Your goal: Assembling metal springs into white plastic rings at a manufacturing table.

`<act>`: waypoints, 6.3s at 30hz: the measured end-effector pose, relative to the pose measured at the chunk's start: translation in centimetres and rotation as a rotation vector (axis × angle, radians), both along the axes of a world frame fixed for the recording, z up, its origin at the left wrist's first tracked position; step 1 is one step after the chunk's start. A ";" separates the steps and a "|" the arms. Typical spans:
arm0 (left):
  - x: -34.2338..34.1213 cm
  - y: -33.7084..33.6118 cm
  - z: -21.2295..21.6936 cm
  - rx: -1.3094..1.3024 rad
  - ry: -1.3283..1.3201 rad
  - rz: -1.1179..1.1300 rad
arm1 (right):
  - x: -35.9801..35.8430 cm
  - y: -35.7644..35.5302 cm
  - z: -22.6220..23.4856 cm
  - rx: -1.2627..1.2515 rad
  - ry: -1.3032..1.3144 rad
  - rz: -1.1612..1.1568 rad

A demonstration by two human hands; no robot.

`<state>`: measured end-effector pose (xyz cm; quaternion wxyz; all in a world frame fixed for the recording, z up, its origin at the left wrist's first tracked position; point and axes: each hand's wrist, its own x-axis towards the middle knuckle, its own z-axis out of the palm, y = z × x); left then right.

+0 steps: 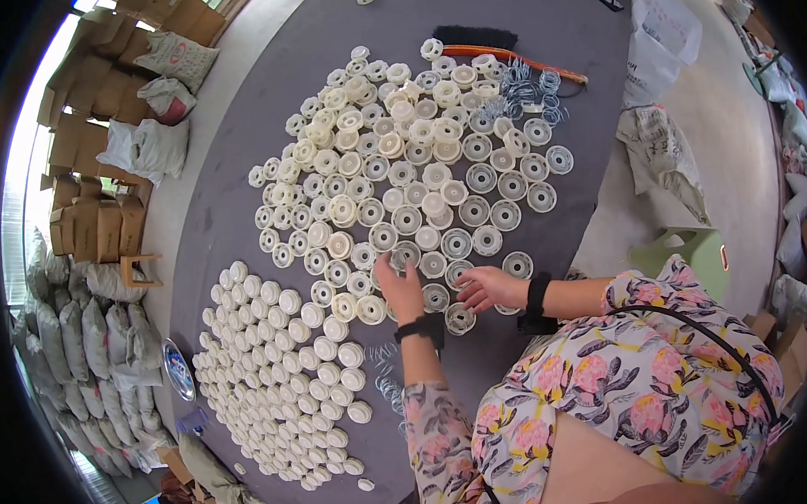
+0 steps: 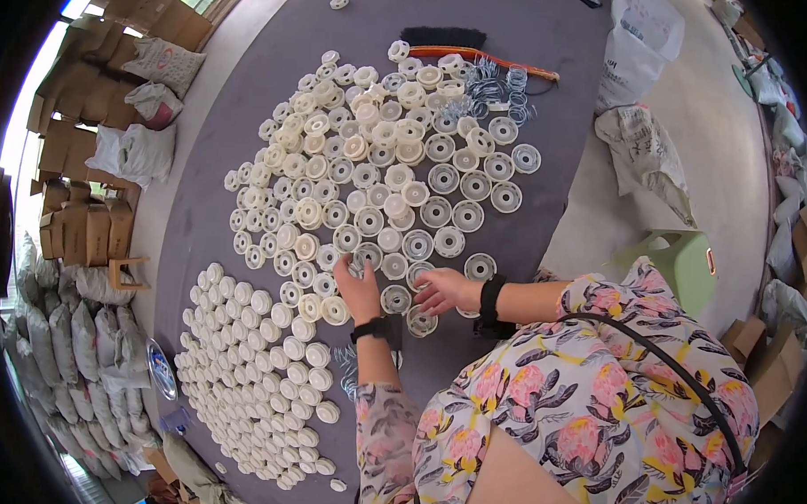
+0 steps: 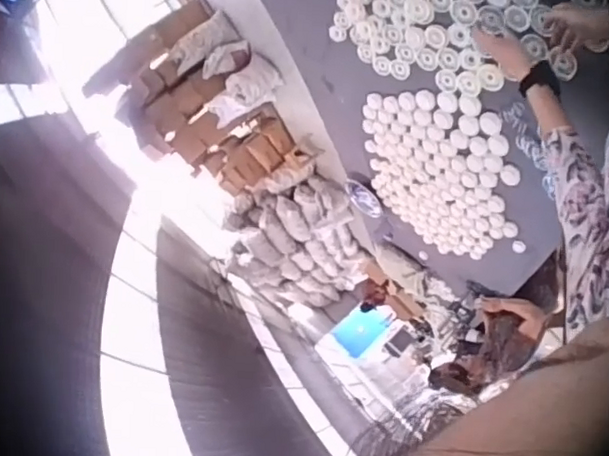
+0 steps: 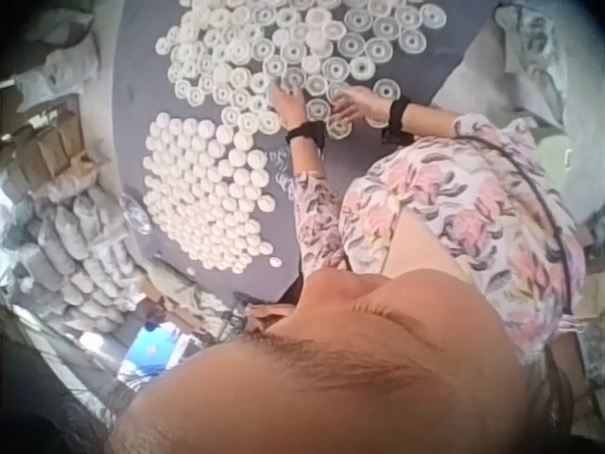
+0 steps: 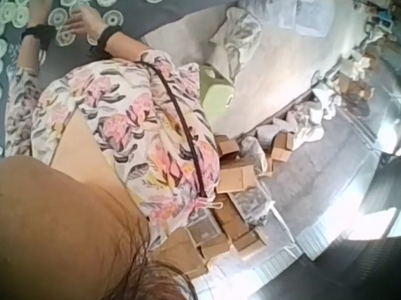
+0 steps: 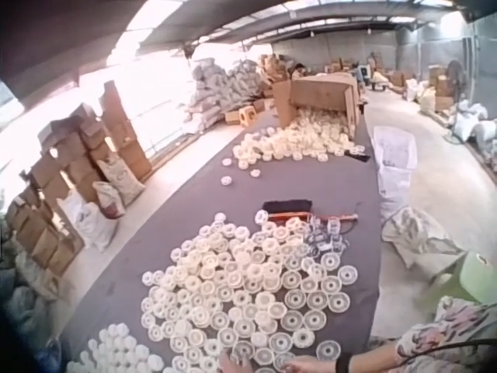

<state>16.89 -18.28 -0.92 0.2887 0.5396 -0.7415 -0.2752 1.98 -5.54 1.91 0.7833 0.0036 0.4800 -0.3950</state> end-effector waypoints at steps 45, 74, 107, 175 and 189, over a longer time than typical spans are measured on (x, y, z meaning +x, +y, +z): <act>10.9 12.5 5.8 0.978 0.882 0.111 | 10.9 -2.1 1.9 -0.380 0.352 0.070; 0.0 -5.4 -1.3 0.185 0.147 0.201 | -3.8 -6.7 0.4 0.024 0.011 -0.180; -5.6 -1.7 4.0 0.259 0.021 -0.455 | -6.1 -5.2 -0.2 0.006 -0.039 -0.260; 18.1 11.4 2.6 0.232 -0.424 -0.099 | 4.9 -0.6 0.4 0.083 0.012 0.006; 19.7 4.2 -0.9 0.120 -0.158 0.243 | 5.0 0.1 0.2 0.077 0.025 0.012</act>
